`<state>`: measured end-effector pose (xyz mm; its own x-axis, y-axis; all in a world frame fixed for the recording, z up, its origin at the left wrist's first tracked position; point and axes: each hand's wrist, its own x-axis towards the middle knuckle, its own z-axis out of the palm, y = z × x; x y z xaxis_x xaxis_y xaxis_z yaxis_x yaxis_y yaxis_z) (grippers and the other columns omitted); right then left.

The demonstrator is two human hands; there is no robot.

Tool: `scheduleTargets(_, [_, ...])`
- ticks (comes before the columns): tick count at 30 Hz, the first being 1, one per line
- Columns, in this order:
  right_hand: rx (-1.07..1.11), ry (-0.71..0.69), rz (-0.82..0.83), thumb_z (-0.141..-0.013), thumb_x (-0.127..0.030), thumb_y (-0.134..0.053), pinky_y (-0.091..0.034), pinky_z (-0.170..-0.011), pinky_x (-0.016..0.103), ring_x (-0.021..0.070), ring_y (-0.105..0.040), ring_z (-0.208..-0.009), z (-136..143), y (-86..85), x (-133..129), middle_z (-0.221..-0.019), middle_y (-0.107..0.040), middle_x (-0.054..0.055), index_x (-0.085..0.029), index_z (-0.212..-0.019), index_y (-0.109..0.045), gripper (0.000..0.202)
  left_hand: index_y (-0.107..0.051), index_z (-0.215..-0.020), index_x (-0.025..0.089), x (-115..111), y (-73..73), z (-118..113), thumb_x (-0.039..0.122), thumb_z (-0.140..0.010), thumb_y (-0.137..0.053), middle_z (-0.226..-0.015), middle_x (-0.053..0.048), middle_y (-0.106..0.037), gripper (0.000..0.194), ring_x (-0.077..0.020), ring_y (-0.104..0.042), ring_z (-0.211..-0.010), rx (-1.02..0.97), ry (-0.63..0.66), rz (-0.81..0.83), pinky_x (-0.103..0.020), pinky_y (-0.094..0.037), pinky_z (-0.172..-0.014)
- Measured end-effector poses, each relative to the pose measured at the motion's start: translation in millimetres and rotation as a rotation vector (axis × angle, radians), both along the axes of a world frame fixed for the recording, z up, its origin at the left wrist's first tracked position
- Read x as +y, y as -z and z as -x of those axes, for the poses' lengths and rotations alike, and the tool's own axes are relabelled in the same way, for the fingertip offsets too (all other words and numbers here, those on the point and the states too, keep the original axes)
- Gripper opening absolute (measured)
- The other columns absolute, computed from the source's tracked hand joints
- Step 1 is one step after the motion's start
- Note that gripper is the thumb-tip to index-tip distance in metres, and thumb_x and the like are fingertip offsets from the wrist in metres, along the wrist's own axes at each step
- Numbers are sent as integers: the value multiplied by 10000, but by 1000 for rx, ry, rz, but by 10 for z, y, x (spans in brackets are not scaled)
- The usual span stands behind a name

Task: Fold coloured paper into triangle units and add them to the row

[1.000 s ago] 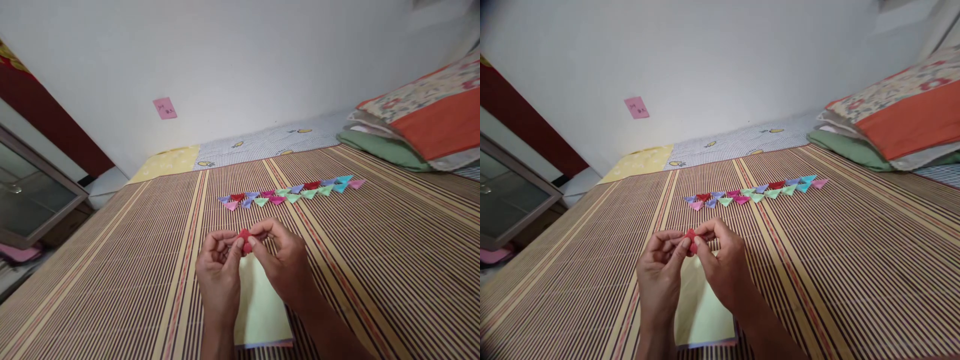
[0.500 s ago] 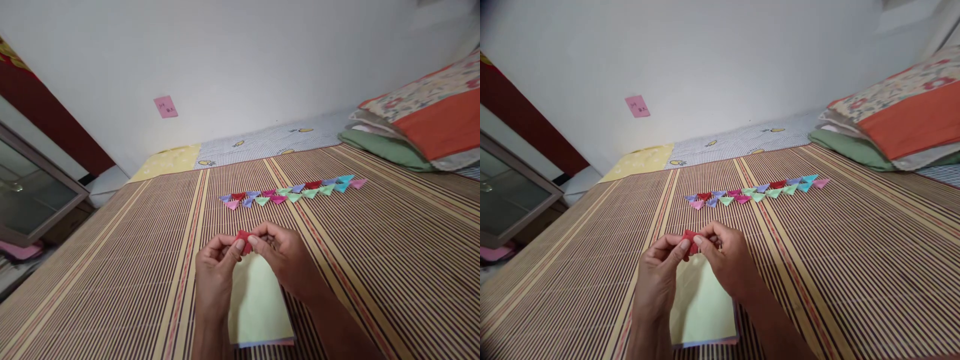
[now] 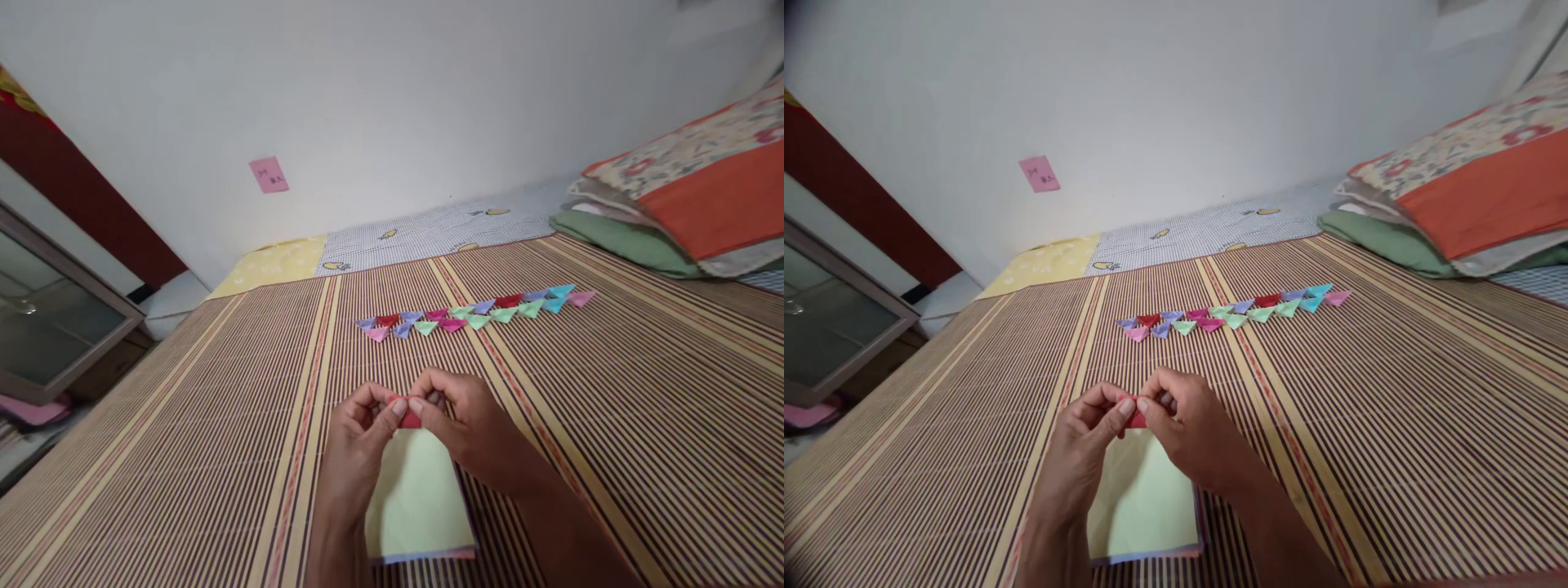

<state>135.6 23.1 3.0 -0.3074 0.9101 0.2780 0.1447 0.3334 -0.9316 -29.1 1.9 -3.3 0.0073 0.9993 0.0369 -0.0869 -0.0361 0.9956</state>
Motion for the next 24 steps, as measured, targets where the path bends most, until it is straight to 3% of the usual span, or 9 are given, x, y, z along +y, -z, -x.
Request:
scheduleTargets(4, [36,-26,81,-863,-212,-575,-343,-533,243,119,-460,-593,-28,19,33,-639,-511,-41,-185,-715,-575,151,-663,-767,171,-2,33,-72,315,-849,-754,-711,4,-617,189,-137,-539,-693,-39,5,-29,-245,-417,-667])
scheduleTargets(8, [76,-9,59,-894,-250,-574,-351,-562,251,122,-463,-621,-27,53,41,-656,-512,-37,-184,-712,-566,194,-640,-740,173,16,84,-104,284,-862,-743,-697,21,-580,194,-120,-501,-684,-145,-5,-29,-238,-400,-680])
scheduleTargets(13, [112,-96,127,-900,-289,-589,-325,-550,242,114,-437,-610,-39,90,47,-659,-498,-41,-183,-714,-565,215,-634,-720,160,28,99,-21,266,-827,-781,-684,17,-586,211,-110,-496,-664,-180,177,36,-227,-385,-648])
scheduleTargets(19, [156,-189,214,-879,-332,-650,-341,-575,244,113,-436,-640,18,128,73,-694,-508,-37,-170,-778,-623,193,-662,-738,170,45,64,-53,275,-806,-800,-686,19,-621,187,-111,-525,-665,-307,-56,-22,-233,-427,-691])
scheduleTargets(24, [91,-58,116,-885,-251,-602,-331,-575,256,121,-422,-646,115,107,17,-677,-470,-42,-181,-732,-569,171,-669,-690,158,56,35,-138,257,-752,-834,-683,3,-636,203,-124,-547,-680,-427,-80,3,-250,-449,-709])
